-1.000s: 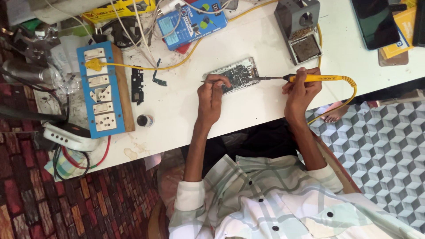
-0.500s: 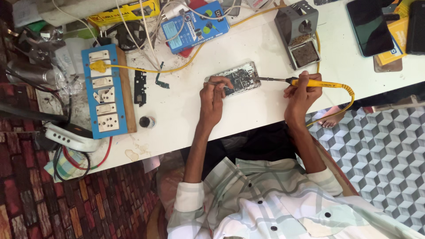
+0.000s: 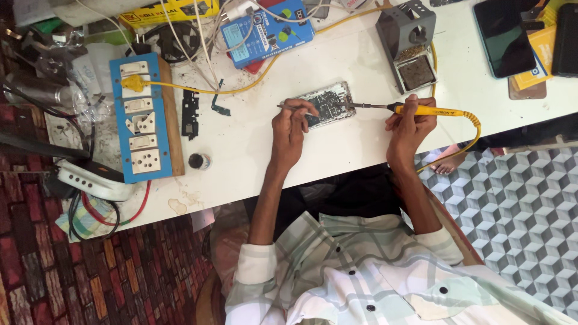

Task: The person uses a soldering iron and a small tool to work on a circuit board placed on a cluttered workbench. They repeatedly apply the soldering iron to various points on the board while manipulating components with the other hand.

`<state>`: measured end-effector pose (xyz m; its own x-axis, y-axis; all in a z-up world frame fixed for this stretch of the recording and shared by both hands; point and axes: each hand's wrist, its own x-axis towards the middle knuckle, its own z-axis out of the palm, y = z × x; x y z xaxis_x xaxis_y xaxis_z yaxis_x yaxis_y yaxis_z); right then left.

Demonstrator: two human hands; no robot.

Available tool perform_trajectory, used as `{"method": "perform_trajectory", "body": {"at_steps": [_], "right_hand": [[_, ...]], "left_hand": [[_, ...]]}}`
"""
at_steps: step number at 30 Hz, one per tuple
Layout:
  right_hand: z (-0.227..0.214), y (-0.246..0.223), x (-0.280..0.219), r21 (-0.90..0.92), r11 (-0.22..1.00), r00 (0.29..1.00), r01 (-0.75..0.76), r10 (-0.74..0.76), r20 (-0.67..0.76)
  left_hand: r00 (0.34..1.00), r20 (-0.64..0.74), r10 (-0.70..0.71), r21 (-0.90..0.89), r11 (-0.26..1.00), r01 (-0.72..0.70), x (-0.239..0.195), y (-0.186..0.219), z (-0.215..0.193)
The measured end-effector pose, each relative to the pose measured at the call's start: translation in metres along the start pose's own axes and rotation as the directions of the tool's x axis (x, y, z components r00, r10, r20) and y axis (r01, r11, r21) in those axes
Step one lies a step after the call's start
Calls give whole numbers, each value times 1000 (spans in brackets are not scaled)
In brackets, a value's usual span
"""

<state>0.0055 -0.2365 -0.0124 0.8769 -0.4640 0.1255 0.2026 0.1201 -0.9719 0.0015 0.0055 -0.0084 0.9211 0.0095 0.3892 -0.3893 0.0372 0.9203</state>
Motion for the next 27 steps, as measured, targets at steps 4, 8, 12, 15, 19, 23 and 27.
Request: {"method": "perform_trajectory", "body": {"at_steps": [4, 8, 12, 15, 19, 23, 27], "right_hand": [[0, -1, 0, -13, 1000, 1000, 2, -2, 4], [-1, 0, 0, 14, 1000, 999, 0, 0, -39], [-2, 3, 0, 23, 1000, 998, 21, -19, -57], [-2, 3, 0, 32, 999, 998, 34, -32, -52], [-1, 2, 0, 39, 999, 999, 17, -15, -48], [0, 0, -1, 16, 999, 998, 41, -40, -38], [-1, -1, -3, -8, 998, 998, 57, -57, -20]], "left_hand": [[999, 29, -29, 32, 999, 29, -1, 3, -1], [995, 12, -96, 20, 995, 96, 1, 6, -2], [995, 8, -100, -20, 995, 101, 2, 8, -2], [995, 10, -99, -48, 994, 100, 3, 8, -1], [991, -22, -132, -45, 990, 131, 5, 7, -1], [995, -31, -96, -64, 993, 94, 5, 4, -4], [993, -47, -111, -46, 993, 109, 2, 2, -3]]}}
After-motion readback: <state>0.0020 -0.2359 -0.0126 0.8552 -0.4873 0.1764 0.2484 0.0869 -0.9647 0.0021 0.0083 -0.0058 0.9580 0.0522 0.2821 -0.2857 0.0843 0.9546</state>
